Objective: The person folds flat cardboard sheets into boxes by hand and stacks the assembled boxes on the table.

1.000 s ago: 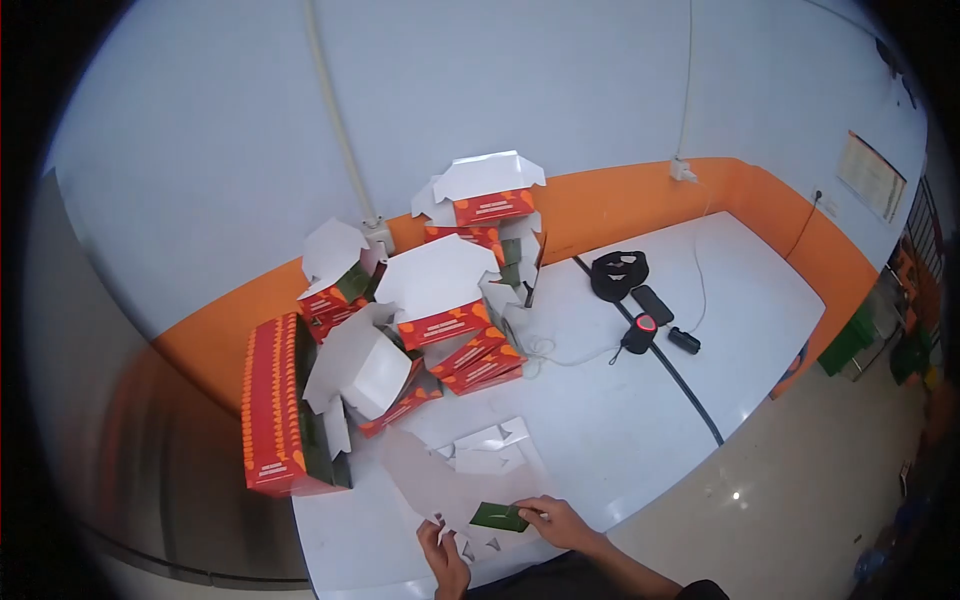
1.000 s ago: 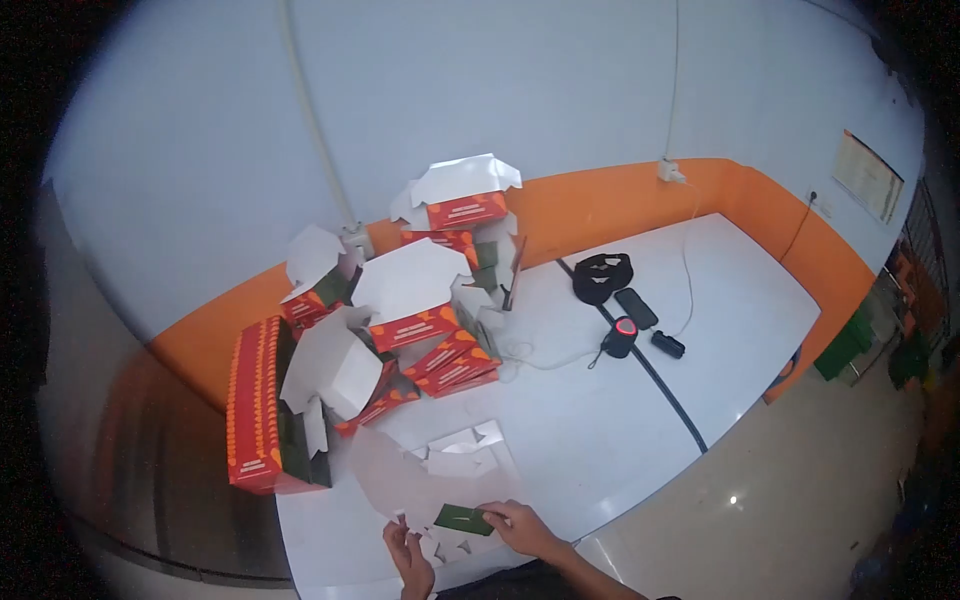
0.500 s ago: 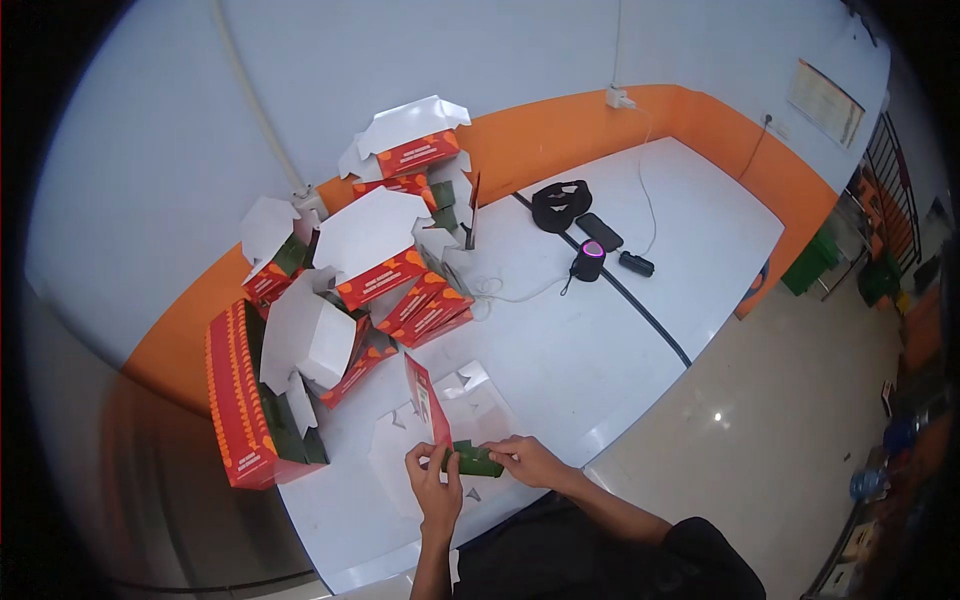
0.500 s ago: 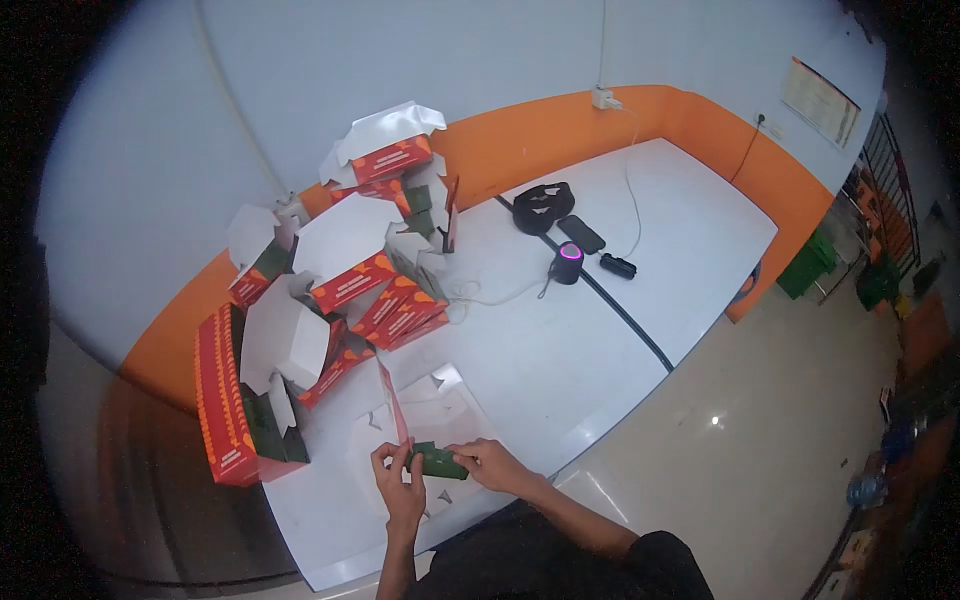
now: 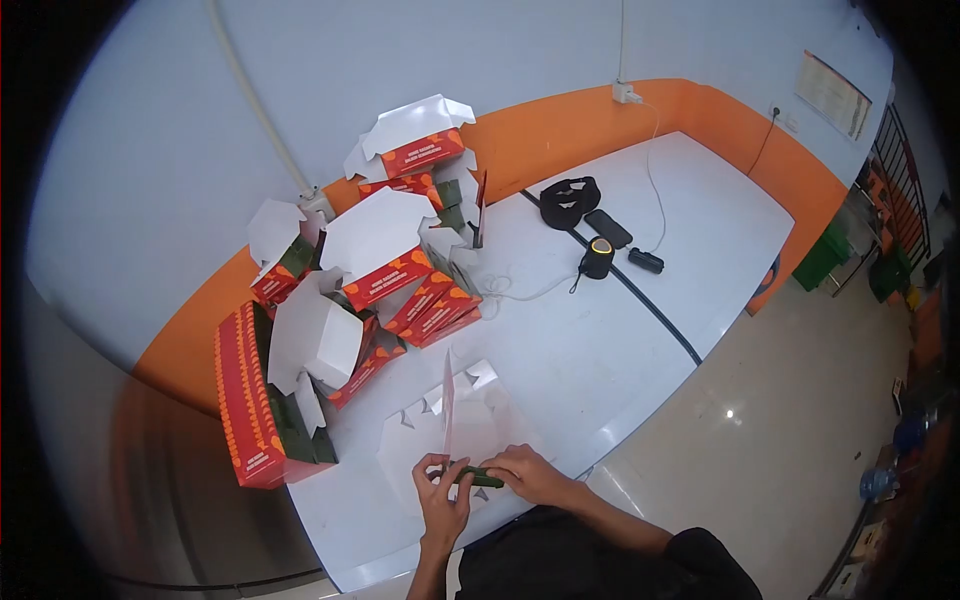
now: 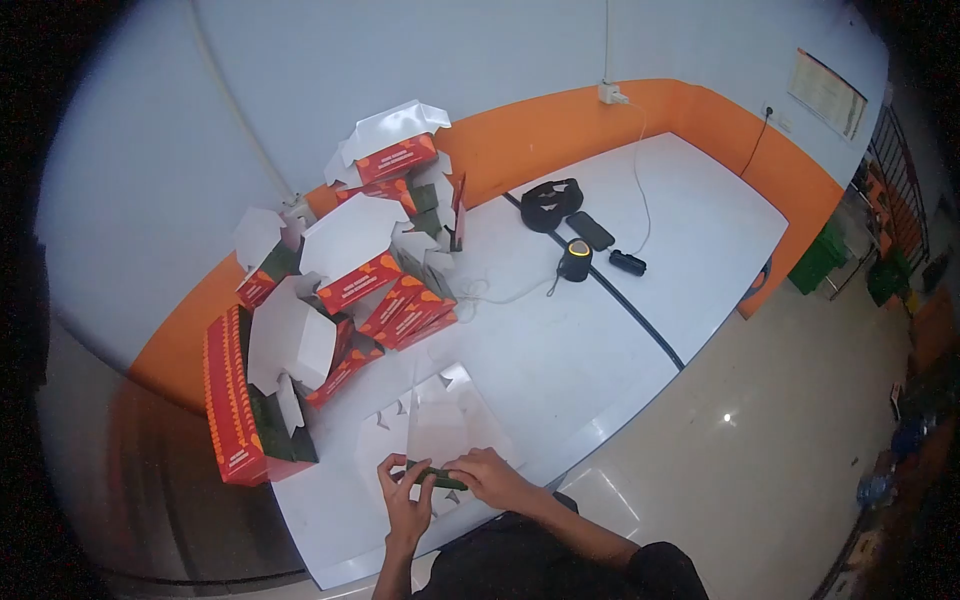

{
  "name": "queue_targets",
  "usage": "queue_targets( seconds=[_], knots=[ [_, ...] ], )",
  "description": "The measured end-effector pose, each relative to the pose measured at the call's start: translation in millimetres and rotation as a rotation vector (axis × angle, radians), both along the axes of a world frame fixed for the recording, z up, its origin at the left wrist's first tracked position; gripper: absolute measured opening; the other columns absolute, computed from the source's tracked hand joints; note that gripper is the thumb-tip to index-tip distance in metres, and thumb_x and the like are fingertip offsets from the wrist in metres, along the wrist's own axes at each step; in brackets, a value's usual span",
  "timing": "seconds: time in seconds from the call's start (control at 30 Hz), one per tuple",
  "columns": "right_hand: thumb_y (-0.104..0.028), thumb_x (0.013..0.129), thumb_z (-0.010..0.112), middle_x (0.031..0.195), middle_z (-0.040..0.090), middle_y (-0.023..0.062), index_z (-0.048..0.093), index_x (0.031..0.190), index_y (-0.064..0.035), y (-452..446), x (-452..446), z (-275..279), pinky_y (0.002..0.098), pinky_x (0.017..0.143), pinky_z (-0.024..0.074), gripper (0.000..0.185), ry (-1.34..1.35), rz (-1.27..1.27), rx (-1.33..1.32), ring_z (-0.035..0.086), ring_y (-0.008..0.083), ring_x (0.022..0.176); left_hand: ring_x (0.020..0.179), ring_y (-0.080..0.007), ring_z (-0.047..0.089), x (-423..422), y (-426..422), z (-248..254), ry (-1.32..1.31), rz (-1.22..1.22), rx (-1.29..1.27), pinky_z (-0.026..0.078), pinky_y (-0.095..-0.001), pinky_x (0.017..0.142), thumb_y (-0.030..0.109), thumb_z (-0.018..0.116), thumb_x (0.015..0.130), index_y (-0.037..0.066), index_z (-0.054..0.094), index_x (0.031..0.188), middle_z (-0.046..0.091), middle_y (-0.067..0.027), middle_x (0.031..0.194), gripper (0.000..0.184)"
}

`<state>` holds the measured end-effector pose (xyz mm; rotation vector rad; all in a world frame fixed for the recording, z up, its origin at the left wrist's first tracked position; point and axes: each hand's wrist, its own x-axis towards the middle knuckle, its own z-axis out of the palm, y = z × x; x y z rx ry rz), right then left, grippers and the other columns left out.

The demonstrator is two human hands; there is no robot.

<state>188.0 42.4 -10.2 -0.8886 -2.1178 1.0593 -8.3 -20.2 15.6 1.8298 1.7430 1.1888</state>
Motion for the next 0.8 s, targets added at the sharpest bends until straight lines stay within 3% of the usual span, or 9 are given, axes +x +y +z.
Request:
queue_targets(
  seconds=[0.13,0.27,0.3,0.4,0.43,0.47,0.57,0.7,0.8],
  knots=[
    [-0.011,0.097,0.068,0.097,0.071,0.0118,0.067,0.12,-0.004,-9.5,-24.9,-2.3,0.0431,0.083,0.0516,0.024,0.155,-0.156,0.241,0.067,0.0299,0.099,0.137,-0.0417,0.044,-22.7,-8.2,11.7,0.104,-0.264,0.159,0.041,-0.0532,0.111,0.017,0.085,0.082,0.013,0.073,0.115,0.046,-0.017,0.145,0.035],
    [-0.007,0.097,0.067,0.106,0.072,0.0133,0.061,0.124,0.0002,-14.0,-31.1,41.1,0.0359,0.072,0.0561,0.028,0.459,-0.01,-0.3,0.072,0.0236,0.09,0.149,-0.0452,0.03,-20.4,-16.0,18.8,-0.034,-0.319,0.485,0.033,-0.0564,0.119,0.029,0.093,0.074,0.022,0.055,0.144,0.039,-0.0148,0.156,0.08],
    [-0.005,0.098,0.066,0.107,0.072,0.0136,0.061,0.124,0.0016,-10.9,-25.8,57.9,0.0344,0.069,0.0566,0.028,0.642,0.039,-0.534,0.072,0.0224,0.087,0.15,-0.0432,0.028,-22.5,-10.4,21.8,0.101,-0.255,0.529,0.031,-0.0534,0.12,0.034,0.095,0.071,0.019,0.032,0.158,0.036,-0.0152,0.157,0.108],
    [0.0,0.097,0.064,0.104,0.071,0.014,0.06,0.121,0.006,1.8,-22.4,104.8,0.0356,0.067,0.0601,0.026,1.091,0.069,-0.771,0.072,0.0237,0.084,0.152,-0.0402,0.024,-7.8,9.2,10.8,-0.101,-0.022,0.36,0.031,-0.0504,0.12,0.034,0.096,0.071,0.011,0.026,0.159,0.029,-0.0159,0.16,0.114],
    [0.0,0.097,0.064,0.104,0.071,0.0143,0.06,0.121,0.0062,7.2,-21.9,109.5,0.0365,0.067,0.0608,0.025,1.184,0.101,-0.842,0.072,0.024,0.084,0.139,-0.0465,0.044,0.7,13.6,16.7,-0.141,0.051,0.288,0.039,-0.0526,0.112,0.023,0.093,0.075,0.005,0.046,0.142,0.045,-0.021,0.15,0.083],
    [0.001,0.097,0.063,0.105,0.071,0.0146,0.061,0.12,0.0064,11.3,-20.4,112.1,0.0375,0.067,0.0615,0.024,1.275,0.131,-0.916,0.072,0.0242,0.084,0.133,-0.0434,0.05,-2.7,17.1,7.3,-0.195,0.0,0.158,0.043,-0.0493,0.107,0.019,0.087,0.08,0.003,0.049,0.139,0.05,-0.0217,0.144,0.072],
    [-0.005,0.096,0.067,0.132,0.061,0.0184,0.047,0.14,0.0027,22.3,-27.0,98.7,0.042,0.088,0.0593,0.049,1.028,0.123,-0.82,0.067,0.0279,0.111,0.099,-0.0291,0.069,-0.3,21.4,-20.4,-0.257,-0.068,-0.086,0.053,-0.0385,0.086,0.001,0.064,0.095,-0.002,0.06,0.124,0.069,-0.0208,0.114,0.029],
    [-0.016,0.089,0.078,0.162,0.032,0.0208,0.029,0.16,-0.0071,15.7,-36.1,64.7,0.0537,0.12,0.0339,0.086,0.428,0.165,-0.255,0.038,0.0399,0.147,0.103,-0.0263,0.068,3.7,19.3,-44.2,-0.61,-0.011,-0.457,0.053,-0.0388,0.088,-0.001,0.066,0.091,-0.006,0.06,0.124,0.07,-0.0163,0.116,0.034],
    [-0.015,0.083,0.081,0.168,0.016,0.0242,0.014,0.166,-0.0176,-8.7,-23.7,26.8,0.0544,0.122,0.0284,0.107,-0.412,0.273,0.097,0.022,0.0418,0.155,0.105,-0.0251,0.067,4.0,9.6,-41.3,-0.728,0.043,-0.598,0.054,-0.0379,0.089,-0.002,0.067,0.087,-0.008,0.06,0.126,0.07,-0.0153,0.117,0.04]
  ],
)
